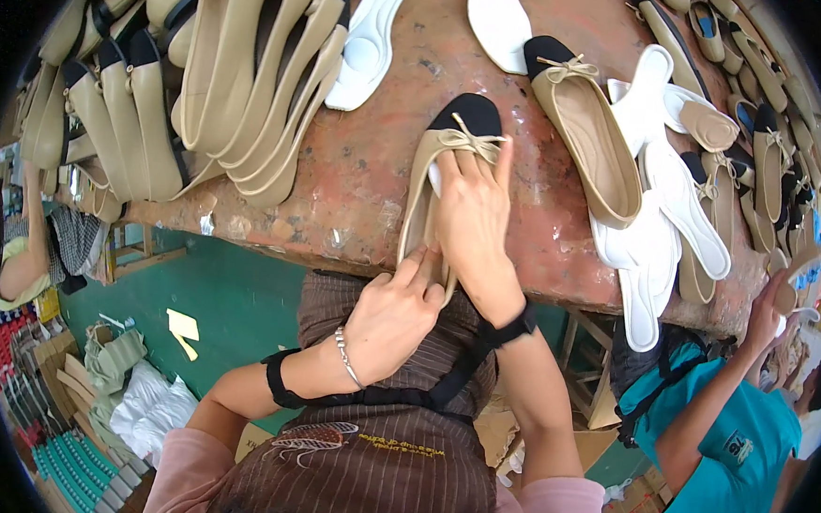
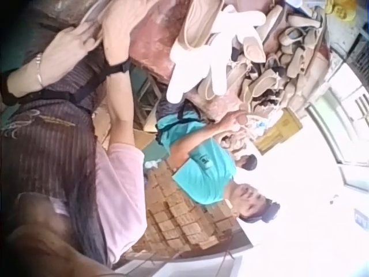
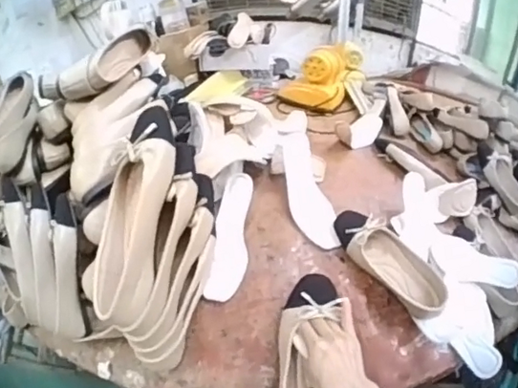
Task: Insert insoles into shoes and apply size labels to the outsoles.
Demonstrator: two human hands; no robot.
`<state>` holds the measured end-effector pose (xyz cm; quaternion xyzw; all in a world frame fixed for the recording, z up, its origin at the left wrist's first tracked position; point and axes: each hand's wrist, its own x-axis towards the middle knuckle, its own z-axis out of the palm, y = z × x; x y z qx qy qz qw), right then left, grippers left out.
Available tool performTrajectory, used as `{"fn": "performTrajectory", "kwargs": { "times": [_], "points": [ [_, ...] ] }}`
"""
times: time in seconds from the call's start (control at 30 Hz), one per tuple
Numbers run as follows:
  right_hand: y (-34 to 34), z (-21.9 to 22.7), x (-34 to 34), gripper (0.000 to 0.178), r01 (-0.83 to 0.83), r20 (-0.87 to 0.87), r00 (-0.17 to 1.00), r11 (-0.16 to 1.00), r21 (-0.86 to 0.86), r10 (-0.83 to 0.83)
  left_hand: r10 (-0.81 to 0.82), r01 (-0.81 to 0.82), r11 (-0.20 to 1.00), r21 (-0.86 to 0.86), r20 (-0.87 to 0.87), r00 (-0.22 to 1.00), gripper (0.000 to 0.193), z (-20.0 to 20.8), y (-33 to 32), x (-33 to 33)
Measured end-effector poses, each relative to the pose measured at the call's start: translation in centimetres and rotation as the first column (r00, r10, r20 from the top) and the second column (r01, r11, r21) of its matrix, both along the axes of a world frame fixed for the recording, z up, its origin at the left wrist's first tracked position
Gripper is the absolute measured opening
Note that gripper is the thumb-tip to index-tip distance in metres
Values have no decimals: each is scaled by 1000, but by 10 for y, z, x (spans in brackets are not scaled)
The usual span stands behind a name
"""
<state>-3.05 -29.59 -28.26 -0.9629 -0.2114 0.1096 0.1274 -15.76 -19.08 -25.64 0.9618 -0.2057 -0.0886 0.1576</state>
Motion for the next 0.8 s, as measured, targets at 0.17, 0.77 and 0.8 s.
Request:
{"fn": "performTrajectory", "kwargs": {
  "times": [0.17, 0.77, 0.8],
  "points": [
    [-4, -17, -41, 39, -22, 459, 884, 989, -144, 87, -106, 122, 992, 30, -313, 944, 24, 10, 0, 10],
    [2, -10, -25, 65, 41, 250, 968, 999, -13, -37, -10, 12, 984, -176, 11, 1000, 24, -12, 4, 2],
    [4, -1, -12, 64, 46, 83, 996, 998, -50, -42, -6, 7, 985, -175, 6, 1000, 24, -12, 4, 2]
  ]
}}
